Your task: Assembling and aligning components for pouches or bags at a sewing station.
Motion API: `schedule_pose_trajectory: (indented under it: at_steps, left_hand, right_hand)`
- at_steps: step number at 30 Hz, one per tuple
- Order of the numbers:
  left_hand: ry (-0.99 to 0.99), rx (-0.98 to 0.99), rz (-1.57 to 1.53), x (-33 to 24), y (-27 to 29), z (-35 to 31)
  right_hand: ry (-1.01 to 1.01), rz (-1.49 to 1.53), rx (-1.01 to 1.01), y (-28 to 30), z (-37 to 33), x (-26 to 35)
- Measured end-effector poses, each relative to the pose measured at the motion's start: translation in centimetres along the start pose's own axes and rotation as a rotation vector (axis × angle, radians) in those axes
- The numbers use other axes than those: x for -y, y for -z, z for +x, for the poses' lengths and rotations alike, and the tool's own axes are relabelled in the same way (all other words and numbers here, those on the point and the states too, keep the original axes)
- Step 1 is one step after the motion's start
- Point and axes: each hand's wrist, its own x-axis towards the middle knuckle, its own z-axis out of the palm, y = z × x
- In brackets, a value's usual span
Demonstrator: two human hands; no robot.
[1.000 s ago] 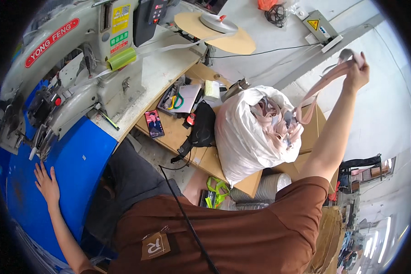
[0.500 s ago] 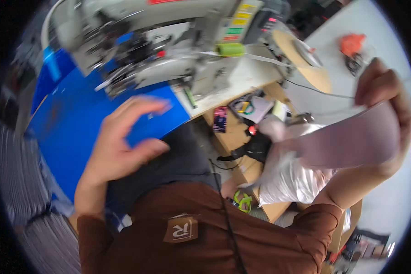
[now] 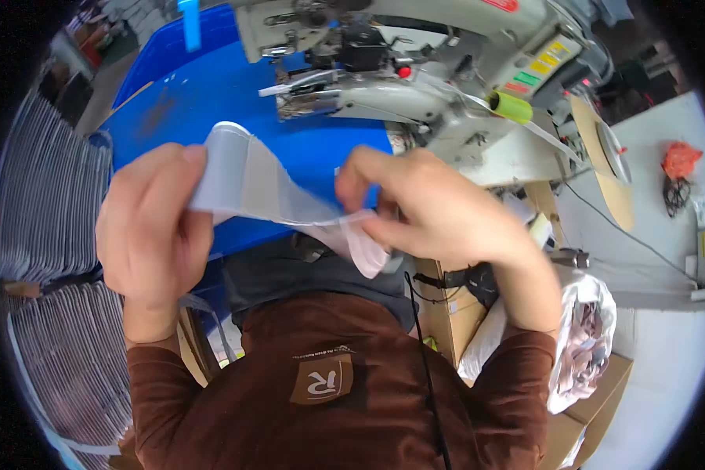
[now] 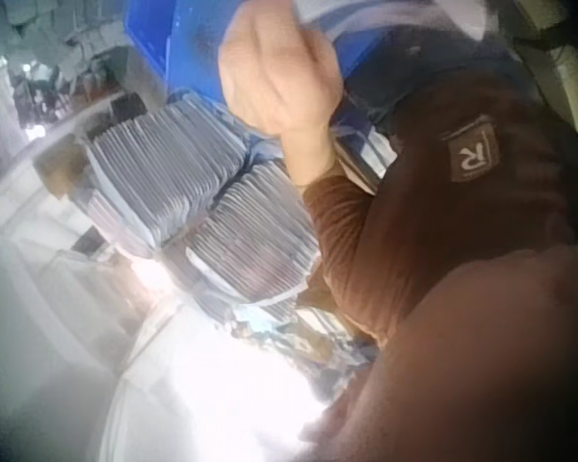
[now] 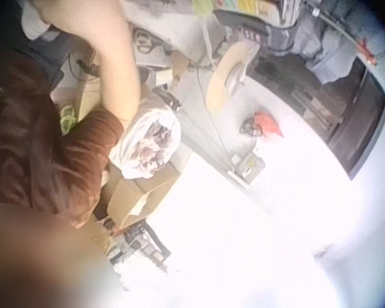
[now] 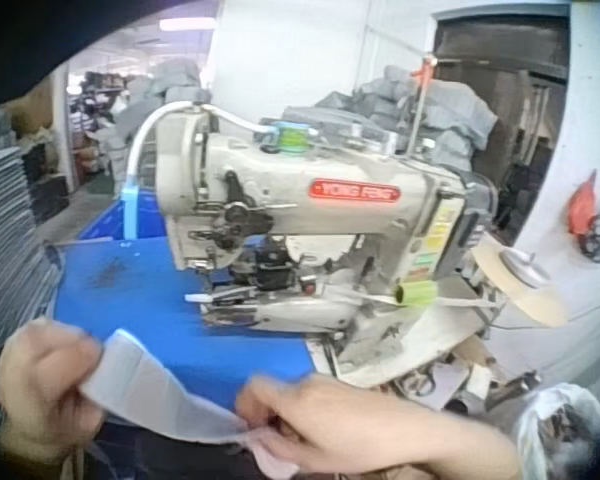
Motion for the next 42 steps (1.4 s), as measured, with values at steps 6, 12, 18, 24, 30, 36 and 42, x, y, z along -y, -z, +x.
schedule_pose_trajectory:
  at_steps: [6, 12, 18, 24, 30, 36, 42]
  left_hand:
    - [-0.213, 0.154, 0.233, 3.8, 1.9, -1.2]
    - [0.468, 0.424, 0.061, 11.5, 1.5, -7.5]
    - [1.397, -0.124, -0.914, 18.0, 2.7, -14.0]
    - [1.513, -0.175, -0.825, 22.2, 0.0, -12.9]
    - [0.742, 0.576, 0.339, 19.7, -8.2, -14.7]
    - [0.743, 0.254, -0.855, 8.1, -12.5, -5.6]
    - [0.946, 0.311, -1.084, 8.9, -15.3, -5.8]
  right_hand:
    - [0.041, -0.093, -0.731, -4.1, 3.7, -1.9]
    - [-0.137, -0.183, -0.658, -4.3, 2.1, -2.4]
    - [-0.440, 0.330, -0.655, -3.7, 0.5, -8.0]
    - [-0.651, 0.639, -0.449, -4.0, 0.4, -12.1]
    - [-0.295, -0.381, -0.582, -5.6, 1.7, -12.6]
    - [-0.175, -0.894, -0.997, 1.5, 1.5, -9.7]
    - [-0.241, -0.865, -0.792, 3.5, 1.1, -10.7]
